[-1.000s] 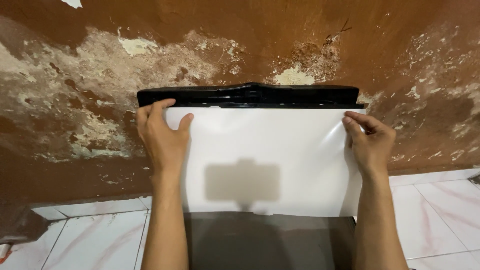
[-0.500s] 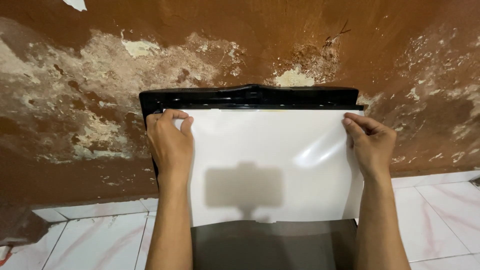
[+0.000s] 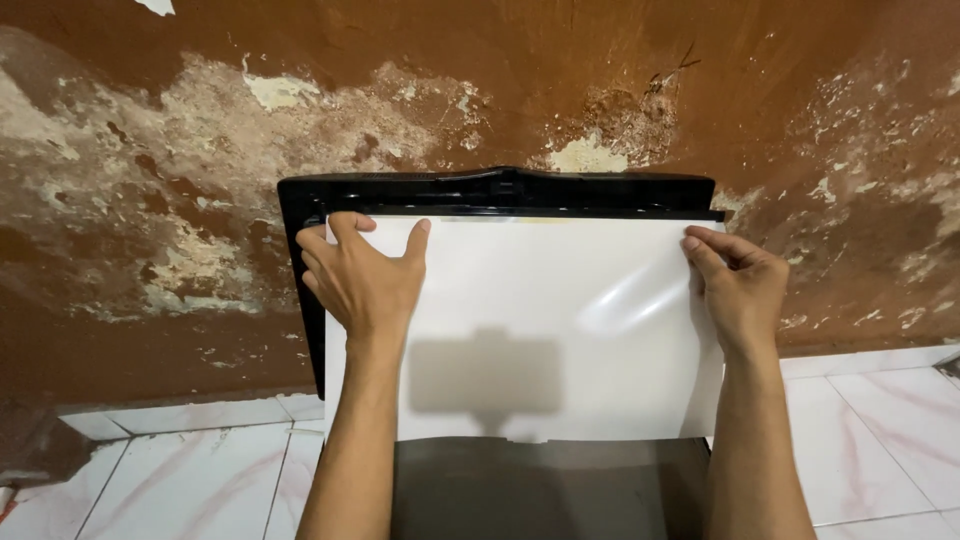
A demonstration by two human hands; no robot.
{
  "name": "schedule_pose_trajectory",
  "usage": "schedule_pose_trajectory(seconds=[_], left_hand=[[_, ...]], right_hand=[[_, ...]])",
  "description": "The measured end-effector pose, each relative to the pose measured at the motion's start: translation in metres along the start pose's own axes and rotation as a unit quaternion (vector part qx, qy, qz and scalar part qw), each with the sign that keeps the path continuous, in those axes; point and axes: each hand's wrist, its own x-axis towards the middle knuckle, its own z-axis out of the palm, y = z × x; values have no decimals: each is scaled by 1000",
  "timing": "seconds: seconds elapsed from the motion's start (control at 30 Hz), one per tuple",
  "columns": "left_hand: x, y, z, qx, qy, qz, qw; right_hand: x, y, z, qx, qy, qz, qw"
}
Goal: The person removes an old diffuser sheet from the open back cover of a television, positions a new white diffuser sheet into the frame, and presses it flat with both hands. They then brush dust off the panel and the inner back cover using a brush.
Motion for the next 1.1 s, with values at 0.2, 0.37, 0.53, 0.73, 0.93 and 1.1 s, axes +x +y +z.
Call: schedule_pose_trajectory(seconds=[0.2,0.37,0.53,0.73,0.93,1.1], left_hand=[[2,0,5,-52,43,28,997],[0,-4,14,-99,69,41,992],[-4,-3,17,-122,85,50,988],[-9,0,25,-71,104,52,991],[-10,-15,60,2,131,79,988],[-14,-9,59,-12,138,90,986]], right_hand=[[2,4,1,1,3,0,1000],[9,29,6,-45,19,-139,989],[9,42,7,-126,73,-175,974],[15,56,10,-208,137,-244,937],[10,45,25,-341,198,-299,869],[-11,11,27,-449,-79,-69,887]])
